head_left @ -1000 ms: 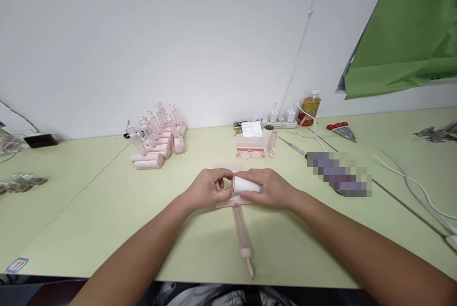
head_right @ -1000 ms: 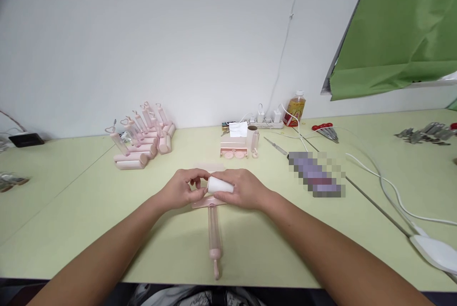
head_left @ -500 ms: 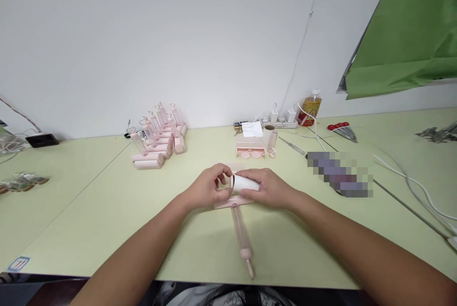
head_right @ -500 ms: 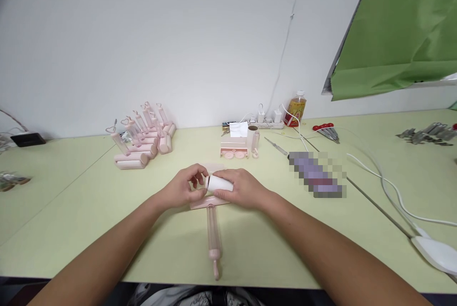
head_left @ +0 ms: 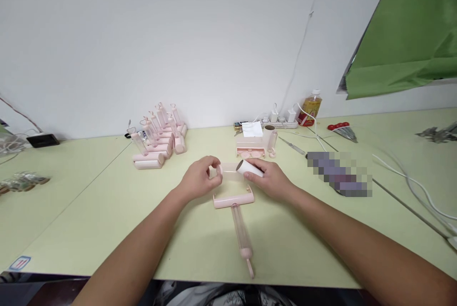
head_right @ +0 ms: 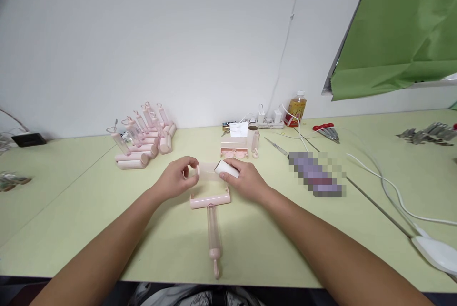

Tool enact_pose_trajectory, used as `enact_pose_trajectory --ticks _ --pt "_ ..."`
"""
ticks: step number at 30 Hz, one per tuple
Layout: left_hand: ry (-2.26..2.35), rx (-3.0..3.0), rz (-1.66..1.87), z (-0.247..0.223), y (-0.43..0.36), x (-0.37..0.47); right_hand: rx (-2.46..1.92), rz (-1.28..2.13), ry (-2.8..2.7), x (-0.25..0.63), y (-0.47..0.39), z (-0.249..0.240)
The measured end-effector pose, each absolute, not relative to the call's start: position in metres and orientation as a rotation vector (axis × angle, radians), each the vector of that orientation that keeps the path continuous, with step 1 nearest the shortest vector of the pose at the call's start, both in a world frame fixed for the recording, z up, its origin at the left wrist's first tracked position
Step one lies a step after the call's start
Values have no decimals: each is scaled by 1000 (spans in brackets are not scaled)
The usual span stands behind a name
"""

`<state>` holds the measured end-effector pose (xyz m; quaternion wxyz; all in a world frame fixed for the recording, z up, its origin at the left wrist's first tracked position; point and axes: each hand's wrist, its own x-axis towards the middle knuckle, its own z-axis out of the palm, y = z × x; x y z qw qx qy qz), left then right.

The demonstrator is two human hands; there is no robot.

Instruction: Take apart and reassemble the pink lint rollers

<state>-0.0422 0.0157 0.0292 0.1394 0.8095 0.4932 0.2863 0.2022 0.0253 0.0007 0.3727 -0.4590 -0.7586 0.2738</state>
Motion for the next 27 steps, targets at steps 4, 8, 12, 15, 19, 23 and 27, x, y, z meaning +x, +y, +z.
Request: enact_pose_trajectory --ticks 4,8,12,15,19,23,27 --pt "1611 2387 909 26 28 -50 -1157 686 -1888 201 25 -1" --pt "1523 2408 790 12 42 -47 -1134 696 -1891 199 26 -3" --pt "1424 2363 855 4 50 -49 -1148 702 -1888 200 27 -4" --pt "1562 2294 978 3 58 -61 -1146 704 -1878 200 27 -5" --pt "1728 2363 866 -4 70 -79 -1130 726 -1883 200 27 -6" --pt "1784 2471 488 -14 76 -82 -1133 729 -1876 200 25 -4" --pt "1778 2473 346 -13 73 -78 -1128 743 -1875 199 25 -4"
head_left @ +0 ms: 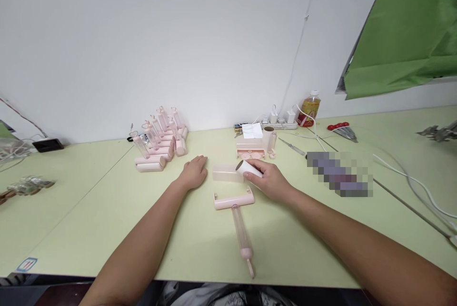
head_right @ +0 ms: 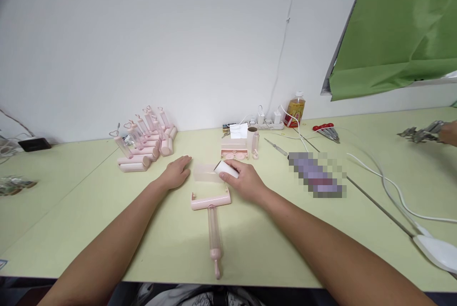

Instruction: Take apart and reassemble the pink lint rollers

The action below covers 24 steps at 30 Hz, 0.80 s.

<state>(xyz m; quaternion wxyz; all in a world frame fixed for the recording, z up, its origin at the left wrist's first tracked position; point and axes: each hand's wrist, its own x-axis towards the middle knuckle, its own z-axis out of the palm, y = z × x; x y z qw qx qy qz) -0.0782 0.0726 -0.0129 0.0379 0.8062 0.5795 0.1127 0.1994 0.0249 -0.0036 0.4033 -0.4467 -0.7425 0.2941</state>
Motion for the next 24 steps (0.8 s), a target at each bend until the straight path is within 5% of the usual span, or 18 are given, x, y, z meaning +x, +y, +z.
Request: enact_pose_trajectory --ticks 12,24 --pt "1232 2771 449 13 41 -41 -1100 751 -1837 198 27 -5" --pt "1573 2677 243 30 117 -61 -1137 782 -1814 198 28 -7"
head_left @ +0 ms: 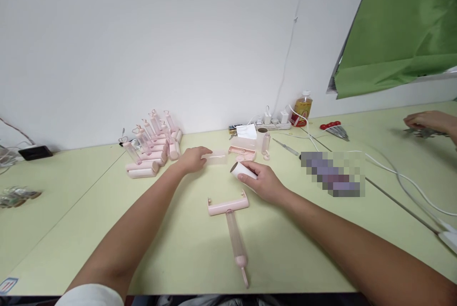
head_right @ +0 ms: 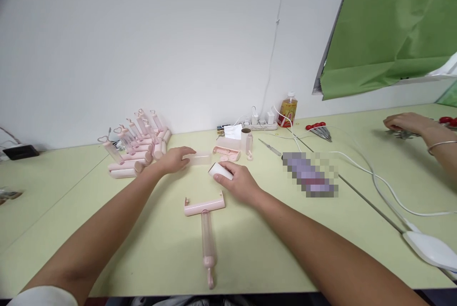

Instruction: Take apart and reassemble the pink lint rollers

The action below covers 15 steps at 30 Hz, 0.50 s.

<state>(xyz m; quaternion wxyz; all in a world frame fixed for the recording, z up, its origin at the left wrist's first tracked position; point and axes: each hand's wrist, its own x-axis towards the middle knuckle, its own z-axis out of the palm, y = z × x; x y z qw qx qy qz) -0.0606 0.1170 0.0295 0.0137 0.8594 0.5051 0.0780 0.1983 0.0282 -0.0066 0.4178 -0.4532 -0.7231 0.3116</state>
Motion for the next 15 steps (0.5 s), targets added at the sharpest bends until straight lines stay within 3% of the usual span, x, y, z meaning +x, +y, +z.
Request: enact_pose_trajectory --ticks 8,15 --pt "1675 2577 176 33 149 -68 -1141 826 -1829 195 28 -8" --pt "1547 2632 176 37 178 -9 -1107 901 -1834 194 26 -9"
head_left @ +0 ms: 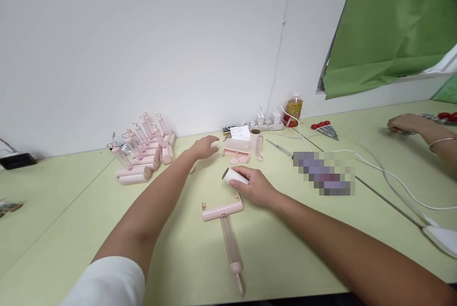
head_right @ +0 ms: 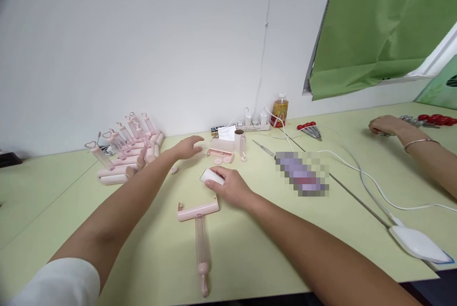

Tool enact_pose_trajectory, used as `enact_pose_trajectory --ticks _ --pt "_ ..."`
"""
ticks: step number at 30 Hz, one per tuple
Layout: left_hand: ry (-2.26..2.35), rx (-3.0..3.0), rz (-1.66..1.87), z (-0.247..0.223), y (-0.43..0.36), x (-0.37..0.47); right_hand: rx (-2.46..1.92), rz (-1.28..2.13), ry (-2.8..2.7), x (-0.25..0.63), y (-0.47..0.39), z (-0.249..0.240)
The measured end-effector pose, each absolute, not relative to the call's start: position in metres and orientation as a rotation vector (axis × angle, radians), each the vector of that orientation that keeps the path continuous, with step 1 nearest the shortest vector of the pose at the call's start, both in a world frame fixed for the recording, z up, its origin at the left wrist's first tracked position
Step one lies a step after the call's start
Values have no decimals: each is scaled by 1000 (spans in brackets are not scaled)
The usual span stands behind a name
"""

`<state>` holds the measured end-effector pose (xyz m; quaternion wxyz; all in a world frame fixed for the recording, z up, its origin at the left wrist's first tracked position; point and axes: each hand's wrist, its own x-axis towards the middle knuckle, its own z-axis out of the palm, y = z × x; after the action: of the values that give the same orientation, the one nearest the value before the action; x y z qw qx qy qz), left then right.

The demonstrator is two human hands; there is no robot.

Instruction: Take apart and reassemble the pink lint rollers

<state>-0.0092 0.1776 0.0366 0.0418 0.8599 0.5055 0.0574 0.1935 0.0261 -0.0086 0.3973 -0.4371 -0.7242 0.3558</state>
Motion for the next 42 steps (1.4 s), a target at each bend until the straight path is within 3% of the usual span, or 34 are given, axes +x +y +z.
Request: enact_pose_trajectory --ticks 11,16,18,20,25,42 --pt "1450 2654 143 38 176 60 -1135 859 -1813 197 32 -11" --pt "1418 2691 453 43 123 46 -1153 938 -1645 195 37 -12" --pt "1407 2515 894 41 92 39 -1147 1094 -1422 192 37 -9" --pt "1417 2422 1027 37 58 34 -1113 1255 -1123 189 34 -4" --pt "1348 2465 661 29 2 39 -910 1342 -669 182 23 5" --pt "1344 2485 717 29 6 34 -930 1328 -622 183 23 2"
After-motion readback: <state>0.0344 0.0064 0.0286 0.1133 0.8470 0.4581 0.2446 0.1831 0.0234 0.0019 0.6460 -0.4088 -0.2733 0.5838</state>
